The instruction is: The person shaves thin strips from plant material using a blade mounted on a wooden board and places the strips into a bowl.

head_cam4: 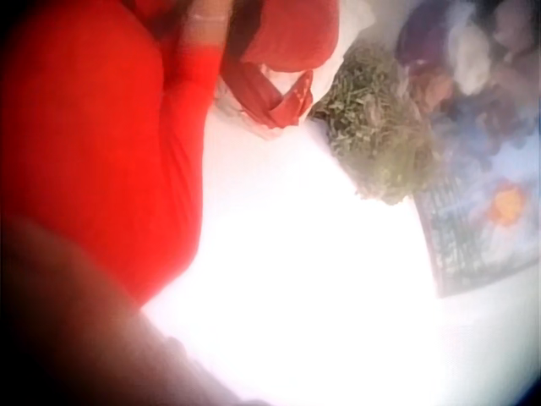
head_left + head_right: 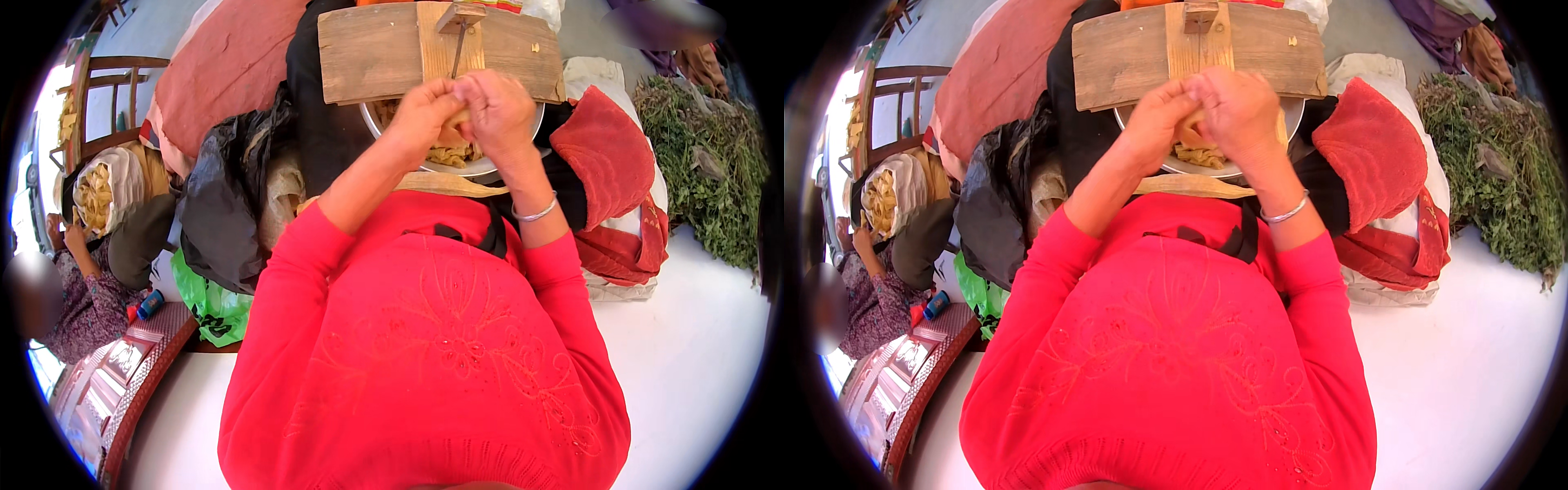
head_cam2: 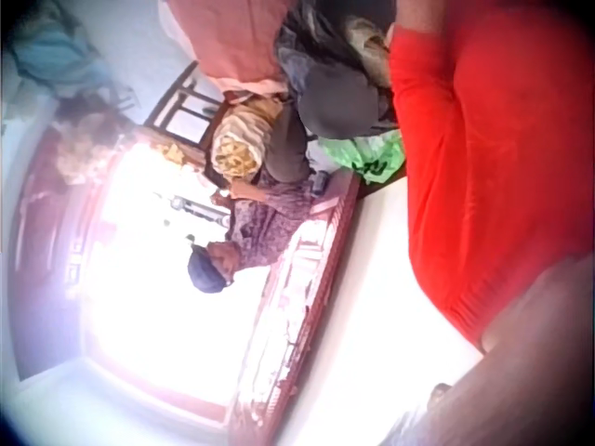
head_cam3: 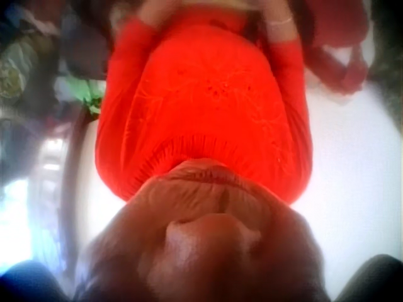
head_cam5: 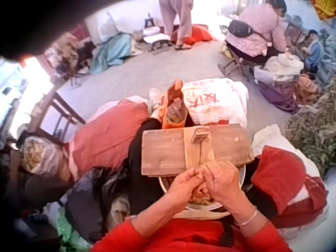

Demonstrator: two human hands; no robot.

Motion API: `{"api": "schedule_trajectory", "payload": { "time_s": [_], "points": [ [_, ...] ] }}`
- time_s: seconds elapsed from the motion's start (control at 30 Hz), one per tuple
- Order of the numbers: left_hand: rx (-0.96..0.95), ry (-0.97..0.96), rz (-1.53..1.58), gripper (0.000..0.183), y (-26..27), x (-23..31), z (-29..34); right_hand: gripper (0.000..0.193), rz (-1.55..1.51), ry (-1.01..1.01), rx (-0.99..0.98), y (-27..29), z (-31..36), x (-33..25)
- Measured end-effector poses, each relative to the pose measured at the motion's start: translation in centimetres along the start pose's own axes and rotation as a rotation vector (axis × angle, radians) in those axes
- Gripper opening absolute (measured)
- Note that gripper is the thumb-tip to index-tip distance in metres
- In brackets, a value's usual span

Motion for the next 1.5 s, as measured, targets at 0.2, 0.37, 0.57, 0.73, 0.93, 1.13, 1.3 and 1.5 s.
{"api": "schedule_trajectory", "payload": {
  "time_s": [0.2,0.37,0.57,0.73,0.93,1.13,1.3,1.5],
  "points": [
    [-0.246,0.022,-0.331,0.032,-1.7,0.9,5.4,0.027,-0.15,-0.215,-0.124,2.4,-0.3,1.5],
    [-0.016,-0.56,-0.966,0.026,-0.7,11.2,8.1,0.017,-0.684,-0.569,-0.605,-0.2,4.7,-5.0],
    [-0.069,-0.333,-0.224,0.036,-1.0,5.8,5.6,0.019,-1.398,-0.608,-0.137,-0.3,3.3,-4.2],
    [-0.082,-0.152,-0.042,0.022,-2.6,2.6,3.7,0.018,-0.404,-0.228,0.153,0.6,1.6,0.6],
    [-0.047,-0.057,-0.251,0.016,-0.3,0.3,1.9,0.014,0.075,-0.16,-0.049,0.5,1.5,0.2],
    [0.399,-0.734,-1.419,0.02,-0.7,3.6,4.3,0.025,-0.584,-0.588,-0.16,-3.7,6.8,6.6],
    [0.452,-0.963,-1.321,0.033,-1.5,3.3,6.0,0.029,-1.358,-1.107,-0.152,-6.7,10.4,5.6],
    [0.234,-0.703,-1.005,0.033,-1.5,3.1,5.4,0.018,-1.575,-0.997,-0.254,-6.2,9.8,4.7]
  ]
}}
Point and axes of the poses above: each hand's wrist, its own z-axis away from the middle knuckle, its own y-axis out of the back of the hand, x = y × z, the point moved 9 cm from there along -z, towards the middle knuckle, and after that the axes turned 15 degrees about -z, right-handed, at the moved point
